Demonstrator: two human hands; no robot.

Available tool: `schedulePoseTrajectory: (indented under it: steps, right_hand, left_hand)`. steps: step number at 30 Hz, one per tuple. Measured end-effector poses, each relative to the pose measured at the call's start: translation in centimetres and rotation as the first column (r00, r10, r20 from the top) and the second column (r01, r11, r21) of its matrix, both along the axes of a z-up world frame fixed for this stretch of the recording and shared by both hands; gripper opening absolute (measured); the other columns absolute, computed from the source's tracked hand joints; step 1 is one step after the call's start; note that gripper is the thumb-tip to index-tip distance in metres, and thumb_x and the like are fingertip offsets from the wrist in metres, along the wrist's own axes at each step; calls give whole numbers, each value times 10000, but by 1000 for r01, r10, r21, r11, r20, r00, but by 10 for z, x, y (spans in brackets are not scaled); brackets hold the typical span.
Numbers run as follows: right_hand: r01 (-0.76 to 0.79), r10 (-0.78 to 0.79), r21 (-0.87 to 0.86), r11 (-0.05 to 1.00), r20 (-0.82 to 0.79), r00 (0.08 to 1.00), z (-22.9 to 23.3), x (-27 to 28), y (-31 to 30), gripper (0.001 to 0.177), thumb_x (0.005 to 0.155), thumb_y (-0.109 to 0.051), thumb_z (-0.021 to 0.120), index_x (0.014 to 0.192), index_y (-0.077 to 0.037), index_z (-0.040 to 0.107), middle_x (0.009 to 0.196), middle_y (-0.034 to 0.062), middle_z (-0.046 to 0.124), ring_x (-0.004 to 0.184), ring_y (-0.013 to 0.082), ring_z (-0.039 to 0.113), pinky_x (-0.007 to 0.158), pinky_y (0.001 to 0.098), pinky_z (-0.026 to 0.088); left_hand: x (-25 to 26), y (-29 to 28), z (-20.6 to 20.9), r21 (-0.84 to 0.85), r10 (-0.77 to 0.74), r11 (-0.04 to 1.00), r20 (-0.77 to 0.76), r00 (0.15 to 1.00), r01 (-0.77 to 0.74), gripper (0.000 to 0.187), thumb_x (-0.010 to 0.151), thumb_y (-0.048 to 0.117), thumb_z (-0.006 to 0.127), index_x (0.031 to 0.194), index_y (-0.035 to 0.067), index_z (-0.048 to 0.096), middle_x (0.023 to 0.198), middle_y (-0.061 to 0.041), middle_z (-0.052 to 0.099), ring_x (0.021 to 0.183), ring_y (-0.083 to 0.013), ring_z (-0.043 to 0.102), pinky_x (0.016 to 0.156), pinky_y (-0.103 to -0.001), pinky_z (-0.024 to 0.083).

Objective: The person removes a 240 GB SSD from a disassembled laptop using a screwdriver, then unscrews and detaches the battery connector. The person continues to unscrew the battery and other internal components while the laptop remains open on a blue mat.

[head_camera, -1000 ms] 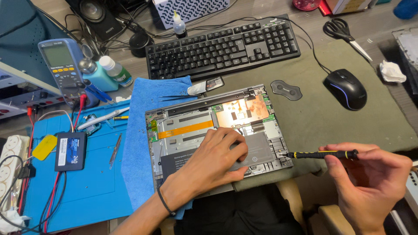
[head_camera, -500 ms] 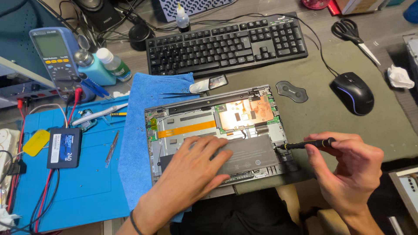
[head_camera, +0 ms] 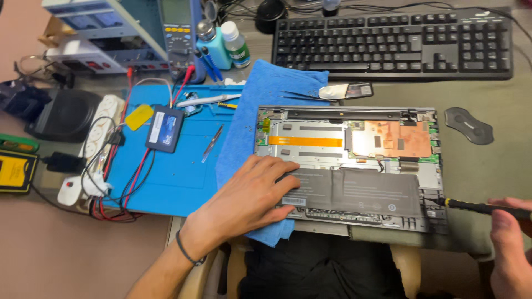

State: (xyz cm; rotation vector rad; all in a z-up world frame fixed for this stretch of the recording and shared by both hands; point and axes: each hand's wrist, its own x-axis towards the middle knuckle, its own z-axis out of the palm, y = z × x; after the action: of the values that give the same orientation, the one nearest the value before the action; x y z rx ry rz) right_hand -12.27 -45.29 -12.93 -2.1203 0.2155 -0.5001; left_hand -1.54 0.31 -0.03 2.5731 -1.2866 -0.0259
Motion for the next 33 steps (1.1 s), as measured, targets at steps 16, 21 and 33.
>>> schedulePoseTrajectory:
  steps: [16, 21, 33]
  right_hand:
    - [-37, 35, 60, 998, 29, 999, -36, 2, -30, 370, 1431, -247, 458, 1639, 57, 497, 1551, 245, 601, 1497, 349, 562, 1405, 467, 387]
    - [-32, 30, 97, 995, 24, 999, -32, 2, -24, 367, 1389, -208, 492, 1644, 57, 494, 1535, 272, 617, 1491, 350, 564, 1401, 463, 401]
    - [-85, 40, 111, 990, 359, 933, 48, 13, 31, 471, 1202, 251, 698, 1425, -18, 383, 1412, 396, 613, 1226, 487, 755, 1096, 454, 663]
  left_hand:
    - [11, -6, 12, -42, 9, 999, -91, 996, -13, 491, 881, 331, 901, 1081, 87, 524, 1074, -124, 608, 992, -365, 554, 886, -444, 410]
    - [13, -5, 5, -40, -17, 999, -69, 997, 14, 486, 874, 330, 877, 1044, 78, 498, 1104, -145, 601, 1011, -390, 554, 885, -471, 424]
    - [10, -2, 4, -22, -28, 999, 9, 1000, 28, 424, 943, 368, 866, 1128, 104, 590, 1371, -148, 652, 1230, -378, 618, 1007, -544, 449]
